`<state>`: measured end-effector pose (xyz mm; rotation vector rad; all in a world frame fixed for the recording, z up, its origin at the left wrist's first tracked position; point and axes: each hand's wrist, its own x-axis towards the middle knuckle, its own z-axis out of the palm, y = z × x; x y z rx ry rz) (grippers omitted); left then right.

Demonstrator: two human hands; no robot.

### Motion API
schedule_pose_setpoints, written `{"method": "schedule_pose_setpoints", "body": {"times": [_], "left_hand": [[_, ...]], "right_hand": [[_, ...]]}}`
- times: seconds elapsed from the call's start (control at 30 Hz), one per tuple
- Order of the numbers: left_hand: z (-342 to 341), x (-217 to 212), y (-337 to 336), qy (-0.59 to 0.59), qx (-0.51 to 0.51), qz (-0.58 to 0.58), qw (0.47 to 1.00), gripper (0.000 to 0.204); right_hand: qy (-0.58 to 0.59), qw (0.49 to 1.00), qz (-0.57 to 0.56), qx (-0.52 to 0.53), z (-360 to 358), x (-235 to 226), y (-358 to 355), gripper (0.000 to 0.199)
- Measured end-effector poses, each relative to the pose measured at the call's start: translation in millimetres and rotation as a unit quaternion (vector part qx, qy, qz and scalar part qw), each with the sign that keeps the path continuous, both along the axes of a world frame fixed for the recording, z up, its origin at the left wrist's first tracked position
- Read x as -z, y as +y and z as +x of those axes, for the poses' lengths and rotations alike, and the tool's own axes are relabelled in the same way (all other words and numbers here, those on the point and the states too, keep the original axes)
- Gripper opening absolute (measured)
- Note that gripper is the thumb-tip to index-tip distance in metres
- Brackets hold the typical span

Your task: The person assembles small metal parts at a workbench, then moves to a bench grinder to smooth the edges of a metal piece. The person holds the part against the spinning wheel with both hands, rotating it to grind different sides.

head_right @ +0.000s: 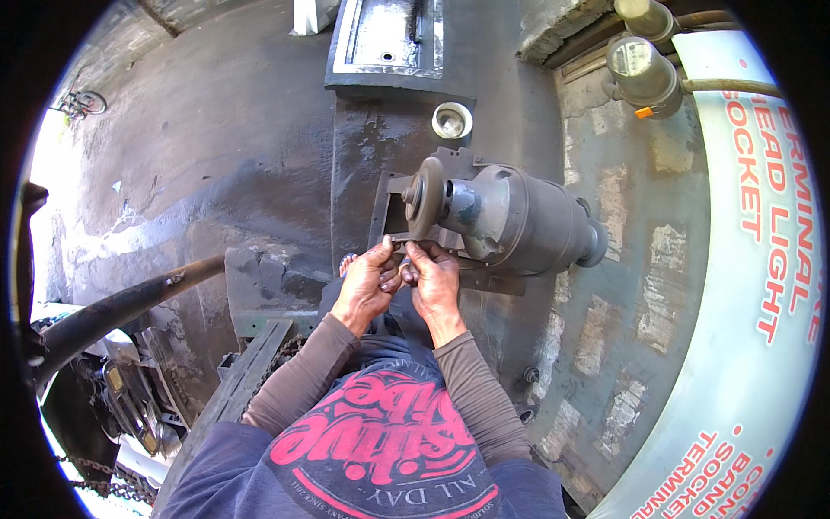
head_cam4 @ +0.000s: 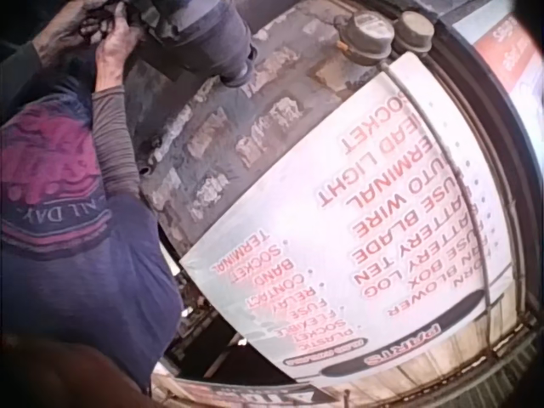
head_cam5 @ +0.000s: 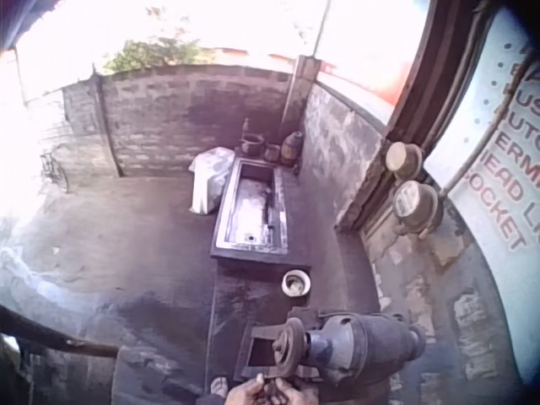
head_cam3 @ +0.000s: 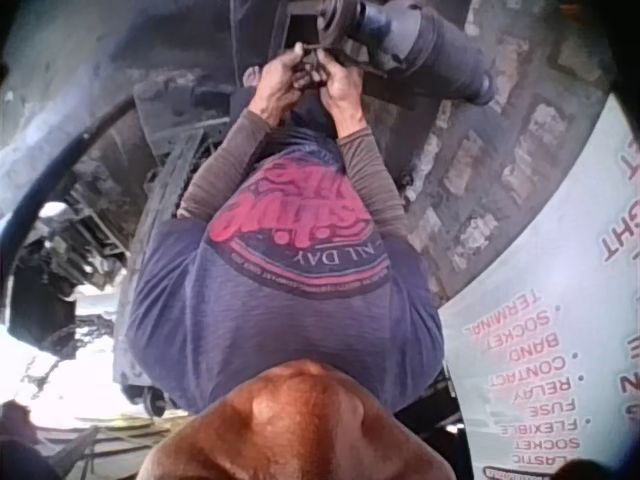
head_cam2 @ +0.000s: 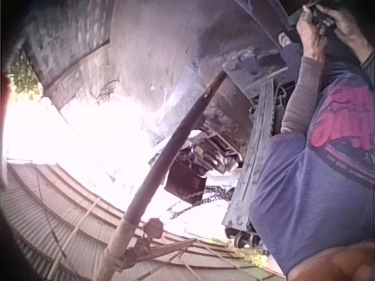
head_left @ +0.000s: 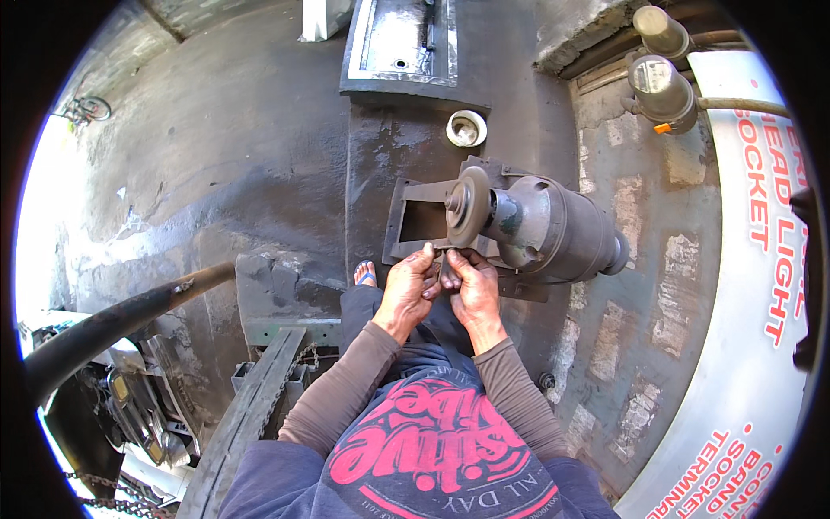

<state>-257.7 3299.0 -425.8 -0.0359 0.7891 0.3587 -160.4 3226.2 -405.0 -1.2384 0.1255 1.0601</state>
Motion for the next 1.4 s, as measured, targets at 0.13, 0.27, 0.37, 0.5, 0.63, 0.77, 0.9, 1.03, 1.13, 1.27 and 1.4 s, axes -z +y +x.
{"method": "schedule_pose_setpoints", "body": {"times": [0.13,0.27,0.37,0.5,0.63,0.77,0.9,1.03,1.13,1.27,1.4], "left_hand": [[-8.7,-4.0,-0.3,0.003,0.020,-0.016,1.000,0.027],[-9.6,-11.6,-0.4,0.044,0.075,0.109,0.990,0.019],[-10.8,-9.9,0.3,0.071,0.093,0.175,0.978,0.021],[-9.3,3.5,0.5,0.039,0.066,0.131,0.988,0.020],[-0.8,6.5,-1.5,0.018,0.035,0.092,0.995,0.019],[5.0,12.6,-0.8,-0.007,0.036,0.072,0.997,0.020],[14.4,10.9,-2.1,-0.010,0.035,0.037,0.999,0.022],[19.8,4.5,-4.3,0.005,0.017,0.015,1.000,0.018],[16.8,4.7,-2.7,0.013,0.018,0.022,1.000,0.021],[8.0,6.8,0.2,0.004,0.017,0.028,0.999,0.024],[15.0,-0.4,0.7,0.024,0.029,0.022,0.999,0.024]], "right_hand": [[-0.005,0.999,0.028,-0.029,0.2,-6.6,-9.4,0.014],[-0.052,0.999,0.006,-0.015,1.7,-1.4,-12.7,0.016],[-0.046,0.999,-0.007,-0.005,1.0,-0.5,-12.3,0.015],[-0.048,0.999,0.012,-0.012,-3.7,-2.2,-9.2,0.014],[-0.047,0.999,0.026,0.006,-5.1,-2.7,-3.9,0.013],[-0.044,0.999,0.006,0.029,-2.0,-0.4,-2.3,0.014],[-0.041,0.997,0.003,0.063,2.5,-3.4,-2.2,0.016],[-0.042,0.996,-0.012,0.073,5.0,-0.3,-3.2,0.016],[-0.038,0.997,-0.006,0.062,2.4,1.6,-1.5,0.016],[-0.037,0.999,0.007,0.030,-1.8,9.5,-1.4,0.017],[-0.031,0.999,-0.003,0.041,0.4,1.1,-1.4,0.017]]}}
